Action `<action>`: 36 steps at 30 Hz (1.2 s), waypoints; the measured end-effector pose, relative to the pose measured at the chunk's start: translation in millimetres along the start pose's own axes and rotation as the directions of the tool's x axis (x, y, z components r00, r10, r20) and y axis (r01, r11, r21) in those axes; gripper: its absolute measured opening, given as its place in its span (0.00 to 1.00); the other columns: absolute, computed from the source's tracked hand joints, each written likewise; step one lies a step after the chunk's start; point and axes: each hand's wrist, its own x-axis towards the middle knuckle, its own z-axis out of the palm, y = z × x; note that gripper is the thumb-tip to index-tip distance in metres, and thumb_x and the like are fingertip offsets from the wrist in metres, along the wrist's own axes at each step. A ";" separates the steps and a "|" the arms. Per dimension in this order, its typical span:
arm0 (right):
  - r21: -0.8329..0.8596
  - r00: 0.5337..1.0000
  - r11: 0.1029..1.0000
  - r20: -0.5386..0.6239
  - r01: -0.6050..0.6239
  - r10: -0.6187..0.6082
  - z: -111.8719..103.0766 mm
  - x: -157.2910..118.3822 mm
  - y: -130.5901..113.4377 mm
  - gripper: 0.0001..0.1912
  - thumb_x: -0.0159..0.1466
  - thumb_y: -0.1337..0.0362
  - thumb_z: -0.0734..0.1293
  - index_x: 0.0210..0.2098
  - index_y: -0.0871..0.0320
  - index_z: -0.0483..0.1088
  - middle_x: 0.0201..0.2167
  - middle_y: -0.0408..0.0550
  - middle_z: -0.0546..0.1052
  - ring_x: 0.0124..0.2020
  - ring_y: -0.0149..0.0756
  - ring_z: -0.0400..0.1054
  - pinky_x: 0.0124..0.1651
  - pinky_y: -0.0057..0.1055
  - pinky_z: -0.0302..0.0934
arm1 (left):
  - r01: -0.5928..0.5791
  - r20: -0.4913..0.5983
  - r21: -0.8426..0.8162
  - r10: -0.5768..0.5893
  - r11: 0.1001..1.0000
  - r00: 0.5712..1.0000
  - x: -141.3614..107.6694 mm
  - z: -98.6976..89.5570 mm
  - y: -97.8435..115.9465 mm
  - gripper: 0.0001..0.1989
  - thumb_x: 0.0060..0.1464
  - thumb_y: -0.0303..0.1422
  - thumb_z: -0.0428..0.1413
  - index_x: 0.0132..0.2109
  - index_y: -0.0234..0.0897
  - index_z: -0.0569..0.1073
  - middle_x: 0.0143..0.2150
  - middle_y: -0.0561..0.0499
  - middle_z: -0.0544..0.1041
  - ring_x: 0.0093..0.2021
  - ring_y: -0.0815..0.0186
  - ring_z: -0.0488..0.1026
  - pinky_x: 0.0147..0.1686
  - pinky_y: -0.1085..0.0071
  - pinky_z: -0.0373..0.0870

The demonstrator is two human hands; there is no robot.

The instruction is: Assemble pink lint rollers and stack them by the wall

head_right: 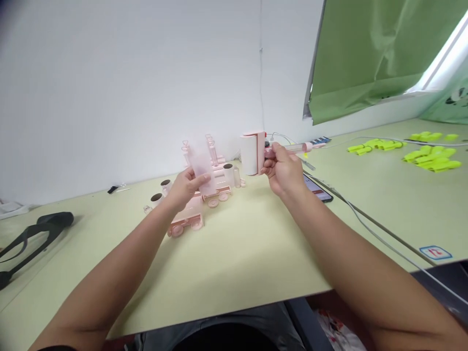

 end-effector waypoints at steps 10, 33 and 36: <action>-0.019 0.994 0.999 -0.097 -0.043 0.041 -11.7 5.1 12.5 0.11 0.60 0.64 0.70 0.24 0.59 0.66 0.16 0.38 0.69 0.12 0.25 0.62 0.13 0.22 0.63 | -0.289 0.425 0.860 -0.277 0.420 0.862 7.4 30.6 -6.7 0.23 0.42 0.53 0.60 0.36 0.38 0.73 0.37 0.46 0.78 0.41 0.53 0.73 0.41 0.64 0.63; -0.105 0.958 0.974 0.191 -0.198 0.216 -6.8 -26.2 54.7 0.20 0.50 0.53 0.77 0.28 0.60 0.69 0.15 0.39 0.71 0.14 0.26 0.64 0.17 0.25 0.68 | -0.192 0.188 0.711 0.081 0.676 0.979 -6.7 26.3 -19.7 0.29 0.55 0.51 0.54 0.56 0.37 0.66 0.54 0.40 0.71 0.52 0.52 0.70 0.48 0.61 0.66; -0.064 0.845 0.933 0.404 -0.355 0.350 1.7 -52.2 59.3 0.20 0.53 0.51 0.76 0.33 0.59 0.69 0.19 0.39 0.73 0.19 0.28 0.69 0.25 0.26 0.72 | -0.136 -0.006 0.293 0.144 0.946 0.990 -34.6 31.0 -16.7 0.29 0.54 0.52 0.56 0.54 0.36 0.64 0.47 0.43 0.75 0.45 0.57 0.73 0.41 0.65 0.70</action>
